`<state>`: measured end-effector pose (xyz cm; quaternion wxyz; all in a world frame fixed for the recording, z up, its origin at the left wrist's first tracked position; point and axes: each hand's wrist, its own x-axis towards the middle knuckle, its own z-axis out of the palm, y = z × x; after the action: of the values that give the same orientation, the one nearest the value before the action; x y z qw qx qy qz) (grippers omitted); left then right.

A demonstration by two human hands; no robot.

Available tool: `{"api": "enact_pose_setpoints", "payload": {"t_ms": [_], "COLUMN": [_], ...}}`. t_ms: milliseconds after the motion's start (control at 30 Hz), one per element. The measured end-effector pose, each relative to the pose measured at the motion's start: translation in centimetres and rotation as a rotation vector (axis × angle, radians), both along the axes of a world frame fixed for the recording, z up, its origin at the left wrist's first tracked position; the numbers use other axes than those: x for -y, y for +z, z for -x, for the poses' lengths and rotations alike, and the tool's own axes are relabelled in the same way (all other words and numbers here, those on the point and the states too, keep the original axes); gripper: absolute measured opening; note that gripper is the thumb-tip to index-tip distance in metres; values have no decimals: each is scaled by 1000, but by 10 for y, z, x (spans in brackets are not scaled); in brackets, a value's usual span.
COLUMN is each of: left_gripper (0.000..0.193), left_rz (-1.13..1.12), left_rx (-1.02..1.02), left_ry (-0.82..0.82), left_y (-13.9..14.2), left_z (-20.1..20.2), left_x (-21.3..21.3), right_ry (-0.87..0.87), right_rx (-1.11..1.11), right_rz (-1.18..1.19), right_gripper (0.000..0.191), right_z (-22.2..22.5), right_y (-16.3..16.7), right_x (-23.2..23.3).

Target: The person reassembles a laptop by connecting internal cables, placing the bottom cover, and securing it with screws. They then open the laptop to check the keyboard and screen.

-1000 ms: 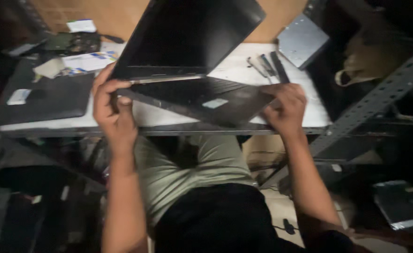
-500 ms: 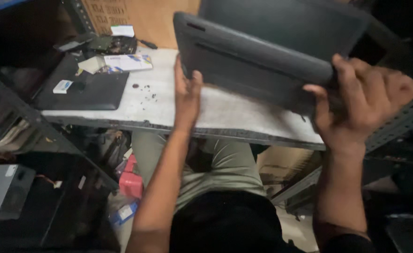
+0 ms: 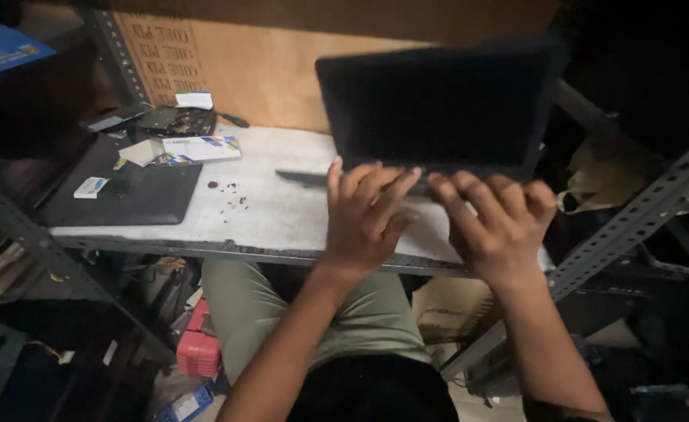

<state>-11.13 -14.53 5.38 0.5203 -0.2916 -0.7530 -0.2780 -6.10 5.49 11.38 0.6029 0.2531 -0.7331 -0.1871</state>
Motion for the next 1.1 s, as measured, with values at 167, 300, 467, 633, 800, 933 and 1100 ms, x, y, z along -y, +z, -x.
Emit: {"api": "enact_pose_setpoints", "payload": {"t_ms": [167, 300, 467, 633, 800, 933, 1100], "left_gripper": [25, 17, 21, 25, 27, 27, 30], "left_rz": [-189, -297, -340, -244, -270, -286, -278], "left_rx": [1, 81, 65, 43, 11, 43, 7], "left_ry": [-53, -132, -132, -255, -264, -296, -326], "left_y": [-1, -8, -19, -28, -40, -43, -43], "left_z": [-13, -29, -46, -60, -92, -94, -88], "left_x": [-1, 15, 20, 12, -2, 3, 8], "right_ry": [-33, 215, 707, 712, 736, 786, 707], "right_rx": [-2, -165, 172, 220, 221, 242, 225], "right_rz": [-91, 152, 651, 625, 466, 449, 443], "right_gripper": [31, 57, 68, 47, 35, 32, 31], "right_z": [-15, -9, 8, -1, -14, -14, -22], "right_y": [-2, -7, -42, -78, -87, -91, -95], "right_x": [9, 6, 13, 19, 20, 19, 19]}}
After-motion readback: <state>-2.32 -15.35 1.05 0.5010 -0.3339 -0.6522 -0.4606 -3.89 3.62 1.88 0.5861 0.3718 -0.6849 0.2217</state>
